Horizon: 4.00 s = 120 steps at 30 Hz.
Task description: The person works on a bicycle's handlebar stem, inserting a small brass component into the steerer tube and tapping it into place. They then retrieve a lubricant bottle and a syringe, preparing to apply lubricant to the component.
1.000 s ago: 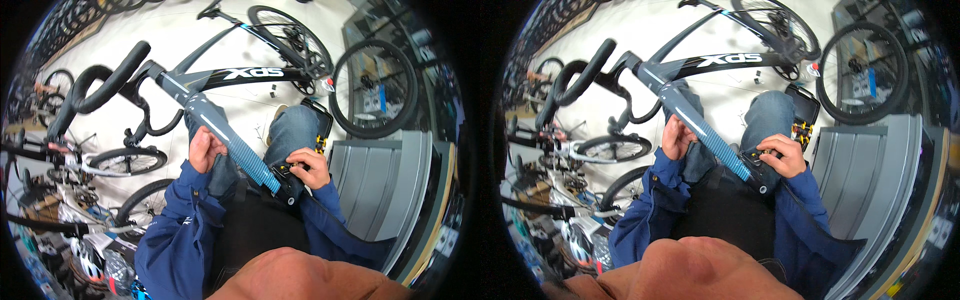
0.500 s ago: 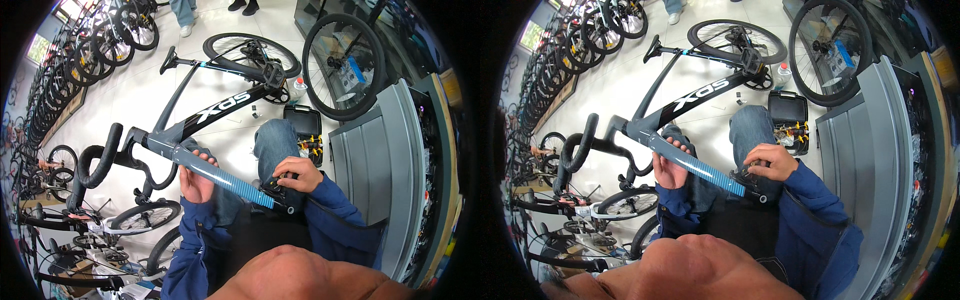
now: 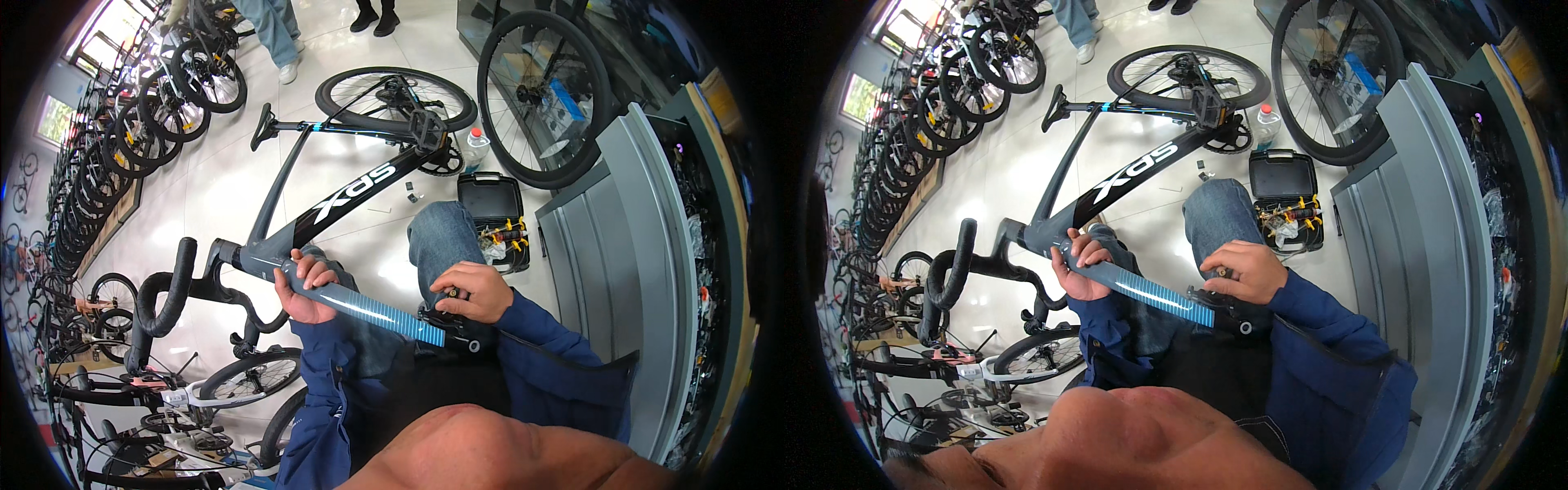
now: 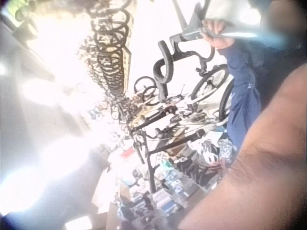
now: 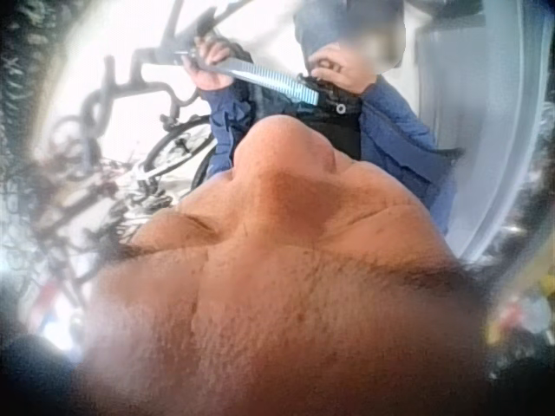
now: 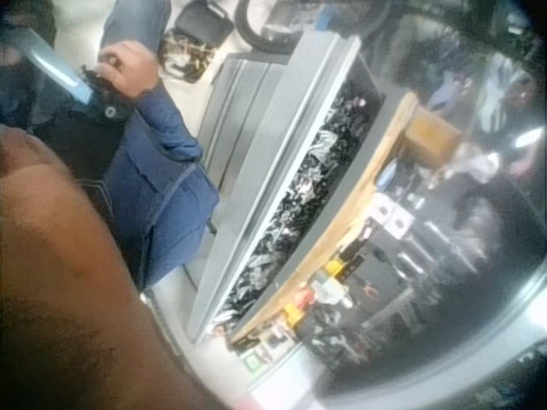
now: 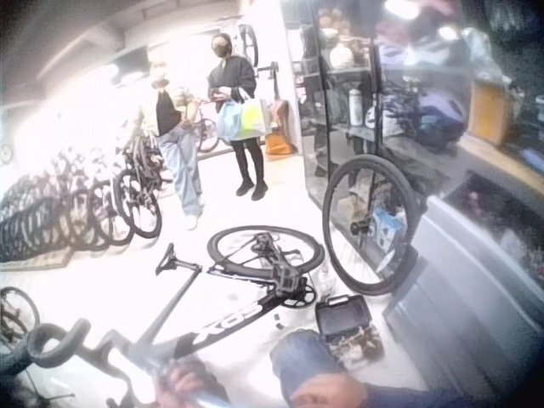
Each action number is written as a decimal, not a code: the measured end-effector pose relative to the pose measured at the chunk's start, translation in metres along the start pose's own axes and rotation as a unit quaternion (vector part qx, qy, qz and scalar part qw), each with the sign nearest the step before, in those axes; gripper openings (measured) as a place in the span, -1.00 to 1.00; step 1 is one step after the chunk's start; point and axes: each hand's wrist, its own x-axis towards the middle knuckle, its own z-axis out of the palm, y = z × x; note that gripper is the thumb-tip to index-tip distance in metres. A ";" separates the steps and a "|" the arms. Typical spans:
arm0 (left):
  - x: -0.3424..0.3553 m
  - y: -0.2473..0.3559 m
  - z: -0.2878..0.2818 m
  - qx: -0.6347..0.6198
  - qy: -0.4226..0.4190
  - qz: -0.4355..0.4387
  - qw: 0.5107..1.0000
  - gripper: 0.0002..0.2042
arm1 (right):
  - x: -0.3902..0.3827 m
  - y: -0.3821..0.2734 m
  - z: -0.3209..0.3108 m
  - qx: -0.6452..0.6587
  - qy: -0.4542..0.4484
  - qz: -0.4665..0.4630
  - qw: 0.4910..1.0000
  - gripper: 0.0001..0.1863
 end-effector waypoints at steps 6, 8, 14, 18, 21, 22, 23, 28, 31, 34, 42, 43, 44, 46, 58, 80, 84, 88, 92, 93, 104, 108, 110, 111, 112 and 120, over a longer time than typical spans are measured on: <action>0.003 0.001 0.000 0.002 -0.026 -0.013 1.000 -0.54 | 0.003 0.000 0.000 -0.024 0.002 -0.021 0.999 -0.71; 0.002 0.001 0.001 0.008 -0.020 -0.010 1.000 -0.54 | 0.005 0.000 0.000 -0.040 0.004 -0.039 0.998 -0.73; 0.001 0.002 0.000 -0.003 -0.002 -0.010 1.000 -0.59 | 0.008 0.002 0.000 -0.050 -0.006 -0.048 0.998 -0.73; 0.001 0.002 -0.002 0.013 0.006 -0.004 1.000 -0.59 | 0.007 0.003 0.000 -0.055 -0.012 -0.046 0.997 -0.72; 0.001 0.003 -0.003 0.021 0.004 0.001 1.000 -0.59 | 0.007 0.001 0.000 -0.062 -0.015 -0.045 0.997 -0.72; 0.000 0.004 -0.003 0.024 0.004 0.004 1.000 -0.58 | 0.007 0.001 0.000 -0.062 -0.016 -0.043 0.997 -0.73; -0.001 0.004 -0.004 0.023 0.003 0.005 1.000 -0.58 | 0.007 0.000 0.000 -0.062 -0.018 -0.040 0.997 -0.73; -0.004 0.004 -0.013 0.040 -0.011 0.010 0.999 -0.51 | 0.007 -0.002 0.001 -0.043 -0.014 -0.022 0.999 -0.73; -0.005 0.004 -0.019 0.059 -0.029 0.018 0.998 -0.47 | 0.009 -0.004 0.001 -0.035 -0.014 -0.016 0.999 -0.72; -0.003 0.004 -0.025 0.065 -0.060 0.015 0.996 -0.46 | 0.011 -0.007 0.002 -0.043 -0.012 -0.026 0.999 -0.71; -0.004 0.005 -0.037 0.109 -0.031 0.047 0.992 -0.47 | 0.013 -0.014 0.009 -0.106 -0.011 -0.025 0.994 -0.71; -0.005 0.004 -0.039 0.123 -0.013 0.060 0.991 -0.48 | 0.013 -0.013 0.009 -0.111 -0.011 -0.024 0.994 -0.71; -0.004 0.003 -0.039 0.128 0.003 0.066 0.989 -0.49 | 0.013 -0.012 0.009 -0.116 -0.009 -0.029 0.993 -0.71; -0.003 0.002 -0.039 0.117 -0.028 0.062 0.991 -0.47 | 0.013 -0.009 0.012 -0.098 0.001 -0.031 0.995 -0.70; -0.004 -0.001 -0.034 0.154 0.002 0.073 0.985 -0.50 | 0.010 0.013 0.031 -0.023 0.106 -0.077 0.991 -0.50; -0.004 0.000 -0.038 0.158 0.013 0.070 0.985 -0.53 | 0.010 0.013 0.031 -0.005 0.133 -0.064 0.989 -0.70; -0.004 0.000 -0.037 0.172 0.014 0.076 0.982 -0.52 | 0.010 0.013 0.032 0.000 0.136 -0.062 0.989 -0.72; -0.004 0.000 -0.036 0.169 0.013 0.074 0.983 -0.52 | 0.010 0.012 0.031 -0.001 0.138 -0.062 0.989 -0.74; -0.004 0.000 -0.037 0.171 0.017 0.076 0.982 -0.53 | 0.010 0.013 0.031 0.001 0.138 -0.068 0.988 -0.75; -0.005 0.000 -0.037 0.170 0.020 0.075 0.982 -0.53 | 0.009 0.013 0.031 0.004 0.138 -0.066 0.988 -0.75; -0.004 0.000 -0.037 0.158 0.005 0.072 0.985 -0.53 | 0.009 0.013 0.031 -0.001 0.139 -0.069 0.988 -0.78; -0.004 0.001 -0.038 0.135 -0.038 0.067 0.988 -0.49 | 0.009 0.013 0.032 0.003 0.141 -0.062 0.988 -0.78; -0.004 0.001 -0.039 0.138 -0.037 0.069 0.987 -0.49 | 0.009 0.013 0.032 0.001 0.143 -0.065 0.988 -0.78; -0.004 0.001 -0.040 0.139 -0.036 0.069 0.987 -0.49 | 0.009 0.014 0.033 0.001 0.144 -0.066 0.987 -0.78; -0.004 0.002 -0.040 0.140 -0.034 0.069 0.987 -0.49 | 0.009 0.014 0.033 0.004 0.145 -0.065 0.987 -0.77; -0.005 0.001 -0.039 0.169 0.008 0.072 0.983 -0.53 | 0.009 0.015 0.033 0.009 0.147 -0.066 0.987 -0.77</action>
